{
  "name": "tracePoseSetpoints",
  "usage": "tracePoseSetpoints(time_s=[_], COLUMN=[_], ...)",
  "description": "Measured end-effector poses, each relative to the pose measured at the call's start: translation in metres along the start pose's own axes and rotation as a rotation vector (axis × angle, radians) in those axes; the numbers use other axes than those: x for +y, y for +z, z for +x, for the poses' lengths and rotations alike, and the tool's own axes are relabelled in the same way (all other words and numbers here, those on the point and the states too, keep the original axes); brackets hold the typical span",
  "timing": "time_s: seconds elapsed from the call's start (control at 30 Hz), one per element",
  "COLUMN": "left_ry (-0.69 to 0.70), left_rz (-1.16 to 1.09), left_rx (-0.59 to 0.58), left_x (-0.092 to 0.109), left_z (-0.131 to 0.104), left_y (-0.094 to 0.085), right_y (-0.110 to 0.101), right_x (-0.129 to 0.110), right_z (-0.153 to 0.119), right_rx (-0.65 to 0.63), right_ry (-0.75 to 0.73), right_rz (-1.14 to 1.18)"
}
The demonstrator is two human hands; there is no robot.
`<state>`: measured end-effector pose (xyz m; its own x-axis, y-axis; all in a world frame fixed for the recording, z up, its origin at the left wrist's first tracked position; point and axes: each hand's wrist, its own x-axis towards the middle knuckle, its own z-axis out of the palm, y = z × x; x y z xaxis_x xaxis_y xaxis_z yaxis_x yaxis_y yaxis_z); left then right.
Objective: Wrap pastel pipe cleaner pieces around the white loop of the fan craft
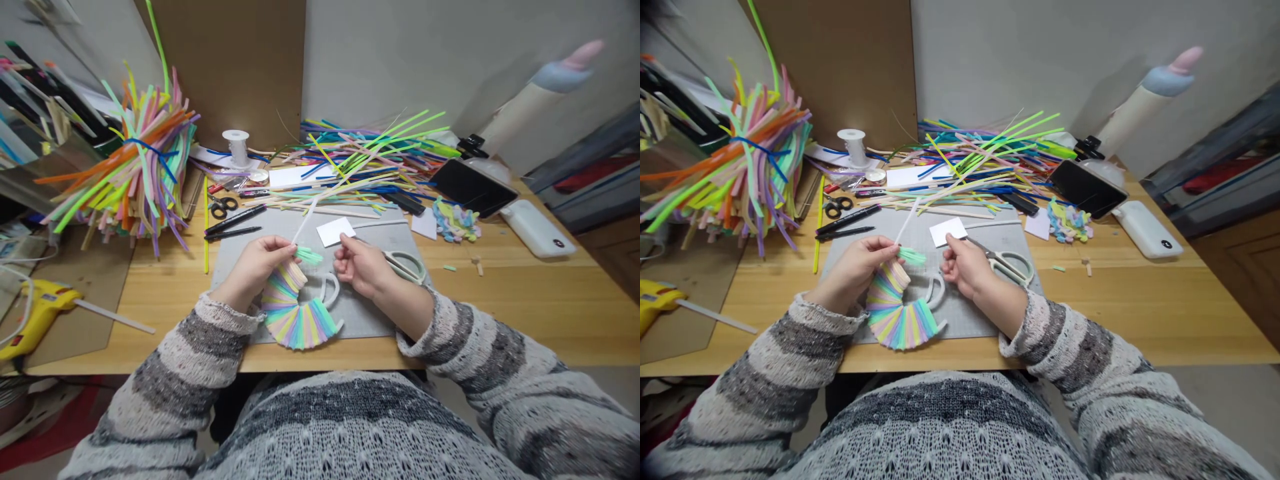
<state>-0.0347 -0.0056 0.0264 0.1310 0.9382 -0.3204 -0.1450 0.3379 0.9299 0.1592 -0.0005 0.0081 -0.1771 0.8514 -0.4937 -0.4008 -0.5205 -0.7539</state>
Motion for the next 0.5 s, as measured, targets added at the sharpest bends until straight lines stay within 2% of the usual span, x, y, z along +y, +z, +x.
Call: tracePoseSetpoints(time_s=[0.07,0.13,0.2,0.27,0.37,0.5], left_ry=[0.02,0.037,0.048,0.054,0.089,0.161], left_rz=[0.022,0.032,0.027,0.026,0.062,0.085], left_rx=[0.001,0.01,0.02,0.031,0.036,0.067], left_x=[0.0,0.0,0.0,0.001,0.0,-0.002], left_z=[0.0,0.0,-0.001,-0.001,-0.001,0.001], left_y=[0.0,0.001,0.002,0.003,0.003,0.004], right_y=[0.002,0.003,0.004,0.005,0.005,0.007], right_x=[0.002,0.004,0.007,0.01,0.013,0.015], right_z=[-0.007,-0.012,-0.014,-0.014,-0.013,-0.014], right_rx=[-0.14,-0.259,-0.319,-0.331,-0.282,-0.245], right_ry=[0.026,-0.067,-0.195,-0.286,-0.39,-0.409], right_rz=[-0.204,-0.427,-0.564,-0.617,-0.63,-0.638])
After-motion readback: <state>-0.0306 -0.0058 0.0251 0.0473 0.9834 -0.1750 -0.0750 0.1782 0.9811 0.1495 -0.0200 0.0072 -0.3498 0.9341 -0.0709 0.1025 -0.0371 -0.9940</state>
